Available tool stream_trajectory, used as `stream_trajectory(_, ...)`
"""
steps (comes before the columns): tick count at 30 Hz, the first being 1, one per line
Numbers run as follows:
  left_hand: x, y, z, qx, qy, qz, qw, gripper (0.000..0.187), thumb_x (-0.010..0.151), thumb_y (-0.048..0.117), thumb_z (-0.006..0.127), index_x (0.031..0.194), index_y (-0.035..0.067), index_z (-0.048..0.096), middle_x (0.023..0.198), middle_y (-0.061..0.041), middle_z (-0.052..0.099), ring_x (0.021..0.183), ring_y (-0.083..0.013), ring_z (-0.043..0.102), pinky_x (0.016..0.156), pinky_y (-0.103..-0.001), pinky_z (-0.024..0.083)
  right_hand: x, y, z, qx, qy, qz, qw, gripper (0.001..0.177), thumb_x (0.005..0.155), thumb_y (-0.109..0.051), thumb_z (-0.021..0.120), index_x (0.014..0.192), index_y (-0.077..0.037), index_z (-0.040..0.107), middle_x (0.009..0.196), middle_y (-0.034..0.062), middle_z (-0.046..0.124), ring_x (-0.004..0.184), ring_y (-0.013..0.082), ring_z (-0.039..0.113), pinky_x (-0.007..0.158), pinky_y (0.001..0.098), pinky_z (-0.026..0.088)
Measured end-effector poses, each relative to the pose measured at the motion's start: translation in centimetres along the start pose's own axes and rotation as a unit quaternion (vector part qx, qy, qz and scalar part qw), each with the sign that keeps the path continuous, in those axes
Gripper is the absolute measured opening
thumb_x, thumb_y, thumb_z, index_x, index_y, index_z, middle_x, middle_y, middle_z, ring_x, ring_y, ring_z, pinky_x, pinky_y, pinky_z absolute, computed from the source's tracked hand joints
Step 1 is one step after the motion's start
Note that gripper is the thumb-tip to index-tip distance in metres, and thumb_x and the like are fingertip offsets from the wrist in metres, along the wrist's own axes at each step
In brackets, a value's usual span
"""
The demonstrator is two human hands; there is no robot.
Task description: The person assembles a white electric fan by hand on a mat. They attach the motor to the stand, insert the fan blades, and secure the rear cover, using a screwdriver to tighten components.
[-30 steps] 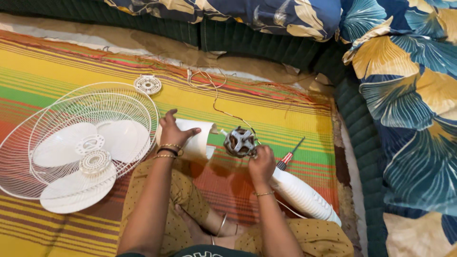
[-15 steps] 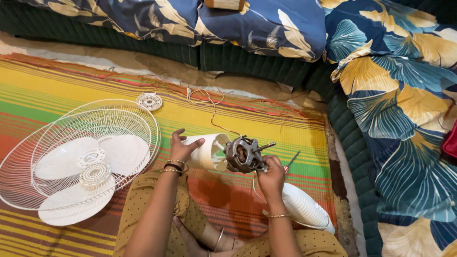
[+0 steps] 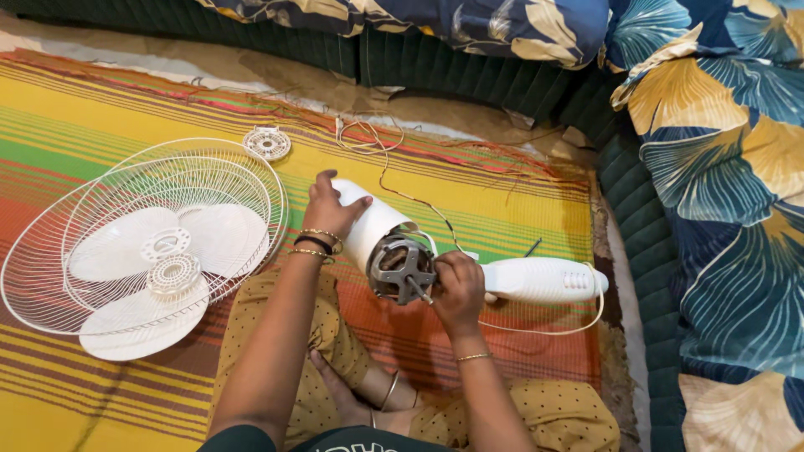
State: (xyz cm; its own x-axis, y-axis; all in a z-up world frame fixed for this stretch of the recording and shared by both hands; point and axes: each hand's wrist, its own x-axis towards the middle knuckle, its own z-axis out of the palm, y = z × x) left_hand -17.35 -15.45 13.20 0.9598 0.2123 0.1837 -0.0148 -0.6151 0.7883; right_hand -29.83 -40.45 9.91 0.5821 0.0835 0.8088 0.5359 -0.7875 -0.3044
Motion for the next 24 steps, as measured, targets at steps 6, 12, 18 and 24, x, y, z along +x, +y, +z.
stream_trajectory(6, -0.9, 3.7, -3.7, 0.063, -0.008, -0.003, 0.998, 0.090, 0.078, 0.042, 0.084, 0.145, 0.007, 0.036, 0.118, -0.022, 0.061, 0.101, -0.0364, 0.067, 0.089, -0.046, 0.054, -0.6, -1.1, 1.0, 0.017, 0.015, 0.006, 1.000, 0.027, 0.072, 0.000, 0.070, 0.098, -0.002, 0.063, 0.107, 0.0120, 0.064, 0.106, 0.0351, 0.062, 0.090, 0.0469, 0.047)
stream_trajectory(12, -1.1, 2.8, -4.1, 0.051, 0.010, -0.014, 0.999, 0.090, 0.080, 0.043, 0.084, 0.147, 0.007, 0.035, 0.115, -0.021, 0.063, 0.099, -0.0350, 0.067, 0.088, -0.045, 0.054, -0.4, -0.8, 0.8, 0.078, 0.047, 0.042, 0.995, 0.030, 0.070, 0.005, 0.070, 0.098, -0.002, 0.063, 0.106, 0.0116, 0.064, 0.103, 0.0343, 0.063, 0.093, 0.0456, 0.050)
stream_trajectory(18, 1.4, -4.4, -2.1, -0.075, 0.021, -0.109, 0.991, 0.092, 0.078, 0.038, 0.087, 0.145, 0.001, 0.034, 0.104, -0.017, 0.066, 0.091, -0.0267, 0.068, 0.081, -0.037, 0.057, 0.3, -0.9, -0.6, 0.129, 0.059, 0.068, 0.988, 0.026, 0.071, 0.009, 0.069, 0.095, 0.001, 0.063, 0.105, 0.0136, 0.063, 0.101, 0.0343, 0.063, 0.091, 0.0423, 0.052)
stream_trajectory(24, 2.0, -10.5, -0.9, -0.227, 0.070, -0.195, 0.952, 0.082, 0.081, 0.026, 0.085, 0.143, 0.002, 0.037, 0.099, -0.011, 0.066, 0.084, -0.0213, 0.067, 0.073, -0.035, 0.058, 0.9, -0.7, -2.0, 0.145, 0.045, 0.132, 0.980, 0.026, 0.074, 0.011, 0.063, 0.098, 0.003, 0.066, 0.108, 0.0157, 0.063, 0.102, 0.0317, 0.064, 0.092, 0.0388, 0.054)
